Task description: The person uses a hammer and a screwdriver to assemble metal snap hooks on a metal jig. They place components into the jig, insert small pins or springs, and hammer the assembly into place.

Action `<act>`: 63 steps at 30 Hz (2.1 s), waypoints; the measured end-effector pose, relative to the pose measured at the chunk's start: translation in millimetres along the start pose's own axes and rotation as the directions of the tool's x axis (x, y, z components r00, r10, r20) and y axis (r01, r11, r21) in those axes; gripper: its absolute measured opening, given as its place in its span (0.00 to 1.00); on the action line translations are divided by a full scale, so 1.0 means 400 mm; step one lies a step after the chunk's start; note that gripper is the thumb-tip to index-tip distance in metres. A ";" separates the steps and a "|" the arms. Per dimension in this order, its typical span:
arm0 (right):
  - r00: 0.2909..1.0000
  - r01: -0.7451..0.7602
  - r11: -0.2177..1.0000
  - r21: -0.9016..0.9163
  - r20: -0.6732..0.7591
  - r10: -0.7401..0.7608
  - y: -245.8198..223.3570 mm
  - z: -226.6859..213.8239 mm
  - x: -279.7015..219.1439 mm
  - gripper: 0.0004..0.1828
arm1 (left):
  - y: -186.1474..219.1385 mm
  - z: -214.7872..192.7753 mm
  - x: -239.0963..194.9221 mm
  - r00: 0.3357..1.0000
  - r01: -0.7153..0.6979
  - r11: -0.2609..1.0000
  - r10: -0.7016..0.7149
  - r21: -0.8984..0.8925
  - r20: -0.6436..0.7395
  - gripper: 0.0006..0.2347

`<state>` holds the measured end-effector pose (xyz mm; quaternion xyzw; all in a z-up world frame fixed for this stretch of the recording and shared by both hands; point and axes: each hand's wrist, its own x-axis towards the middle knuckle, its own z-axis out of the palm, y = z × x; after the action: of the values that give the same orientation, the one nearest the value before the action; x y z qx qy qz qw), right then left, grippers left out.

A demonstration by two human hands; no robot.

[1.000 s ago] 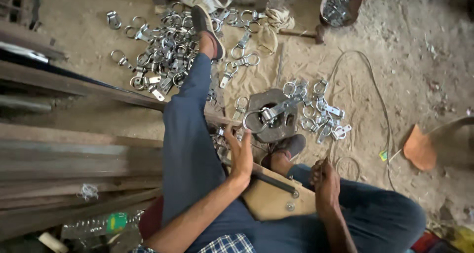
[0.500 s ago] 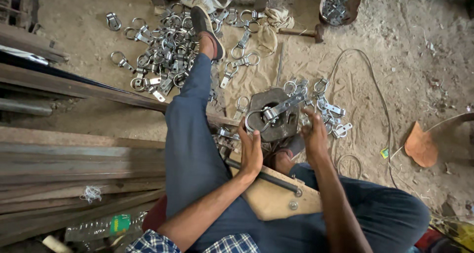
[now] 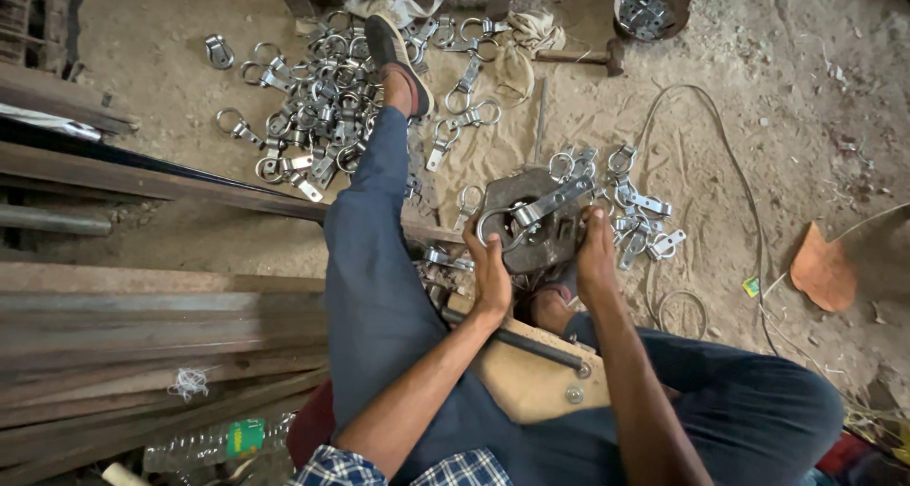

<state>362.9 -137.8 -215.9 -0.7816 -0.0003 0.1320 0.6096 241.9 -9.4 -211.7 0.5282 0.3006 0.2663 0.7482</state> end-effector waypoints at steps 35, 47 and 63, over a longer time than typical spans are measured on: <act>0.999 0.028 0.993 0.117 0.024 -0.031 0.068 0.032 -0.136 0.28 | 0.048 -0.098 0.160 0.972 -0.185 0.983 0.180 0.019 0.149 0.19; 0.996 -0.041 0.995 -0.092 -0.079 0.034 0.133 0.039 -0.072 0.37 | 0.020 -0.094 0.202 0.995 0.061 0.934 -0.030 -0.351 0.092 0.15; 0.987 -0.106 0.994 0.016 -0.120 0.108 0.111 -0.001 -0.247 0.35 | -0.017 -0.105 0.286 0.942 0.092 0.994 -0.067 -0.062 0.327 0.16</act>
<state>260.3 -165.5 -238.0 -0.7840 0.0790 0.1171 0.6045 289.3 96.9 -248.2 0.5232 0.1838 0.1567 0.8173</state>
